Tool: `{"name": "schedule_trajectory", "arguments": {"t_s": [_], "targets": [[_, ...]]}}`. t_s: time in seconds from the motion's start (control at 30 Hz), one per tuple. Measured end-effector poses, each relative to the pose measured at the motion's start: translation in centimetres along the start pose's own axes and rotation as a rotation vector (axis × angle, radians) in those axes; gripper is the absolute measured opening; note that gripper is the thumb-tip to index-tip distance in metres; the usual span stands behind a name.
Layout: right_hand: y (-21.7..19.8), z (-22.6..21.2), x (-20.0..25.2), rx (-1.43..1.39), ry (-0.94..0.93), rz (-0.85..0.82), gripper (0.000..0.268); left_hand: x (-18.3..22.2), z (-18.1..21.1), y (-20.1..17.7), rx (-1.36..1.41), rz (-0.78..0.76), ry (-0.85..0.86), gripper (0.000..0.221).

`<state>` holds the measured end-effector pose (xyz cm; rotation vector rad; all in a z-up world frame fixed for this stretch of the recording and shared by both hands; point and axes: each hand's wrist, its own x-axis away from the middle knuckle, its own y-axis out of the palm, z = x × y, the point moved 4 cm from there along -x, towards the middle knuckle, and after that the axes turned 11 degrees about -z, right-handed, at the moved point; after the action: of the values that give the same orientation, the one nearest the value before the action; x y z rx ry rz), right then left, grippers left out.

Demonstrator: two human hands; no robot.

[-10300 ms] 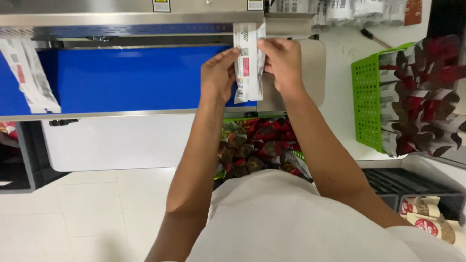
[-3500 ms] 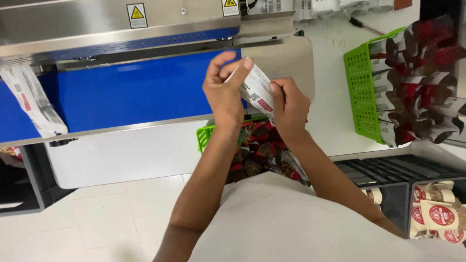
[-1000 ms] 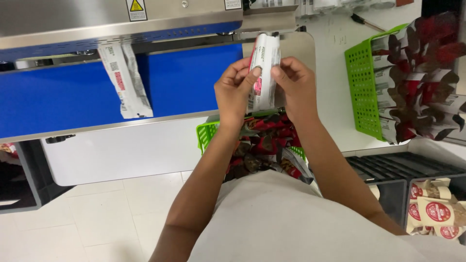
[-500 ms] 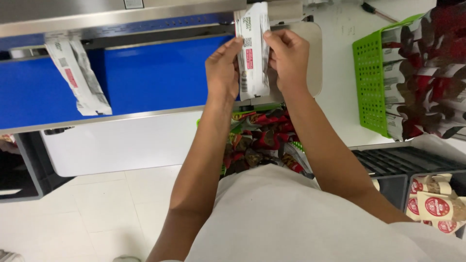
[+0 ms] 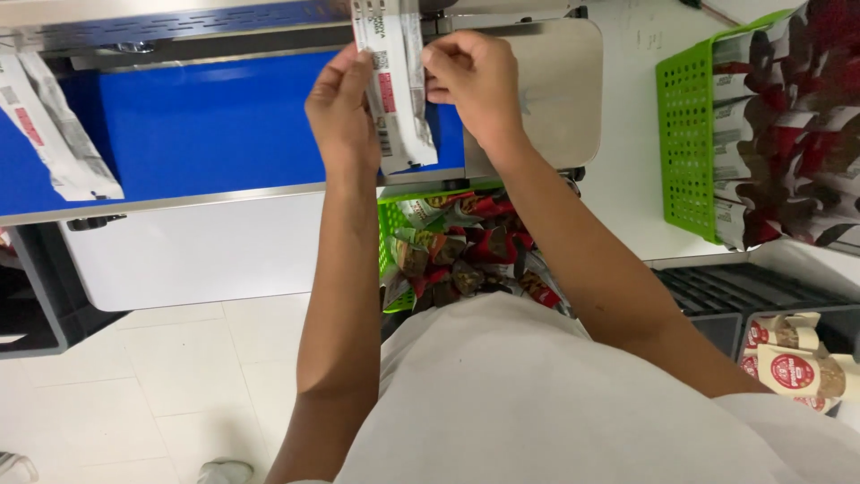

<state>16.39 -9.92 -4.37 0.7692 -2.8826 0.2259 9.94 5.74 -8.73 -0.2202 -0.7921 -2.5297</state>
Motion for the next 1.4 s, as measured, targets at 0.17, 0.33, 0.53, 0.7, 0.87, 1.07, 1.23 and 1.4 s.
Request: {"name": "schedule_trajectory", "arguments": {"t_s": [0.17,0.33,0.53,0.7,0.87,1.07,1.23,1.4], "targets": [[-2.4,-3.5,5.9,0.461,0.05,-0.211,0.011,4.9,4.2,-0.6,-0.351,0.075,0.345,0.031],[-4.0,-1.0,12.7,0.736,0.376,-0.358,0.016,10.5,4.9,-0.3,-0.527,0.04,0.514,0.03],[-3.6,1.4,15.5,0.922,0.131,-0.241,0.017,14.2,1.5,2.9,-0.734,-0.246,0.354,0.03],[-3.6,-7.4,15.2,0.905,-0.337,-0.105,0.022,16.2,-2.0,6.5,-0.869,-0.661,0.103,0.073],[-4.9,-10.0,13.6,0.369,-0.254,-0.097,0.013,15.5,-5.2,9.3,-0.674,-0.65,0.113,0.061],[-6.8,-6.3,13.3,-0.095,-0.185,-0.131,0.042,12.9,-1.4,9.7,-0.181,-0.793,0.066,0.043],[-5.7,-5.2,13.3,-0.22,-0.087,-0.077,0.019,13.1,2.1,11.2,-0.339,-0.717,0.056,0.029],[-4.6,-4.0,12.3,-0.303,-0.147,-0.011,0.062,11.3,-0.3,9.5,-0.142,-0.441,0.201,0.01]]}}
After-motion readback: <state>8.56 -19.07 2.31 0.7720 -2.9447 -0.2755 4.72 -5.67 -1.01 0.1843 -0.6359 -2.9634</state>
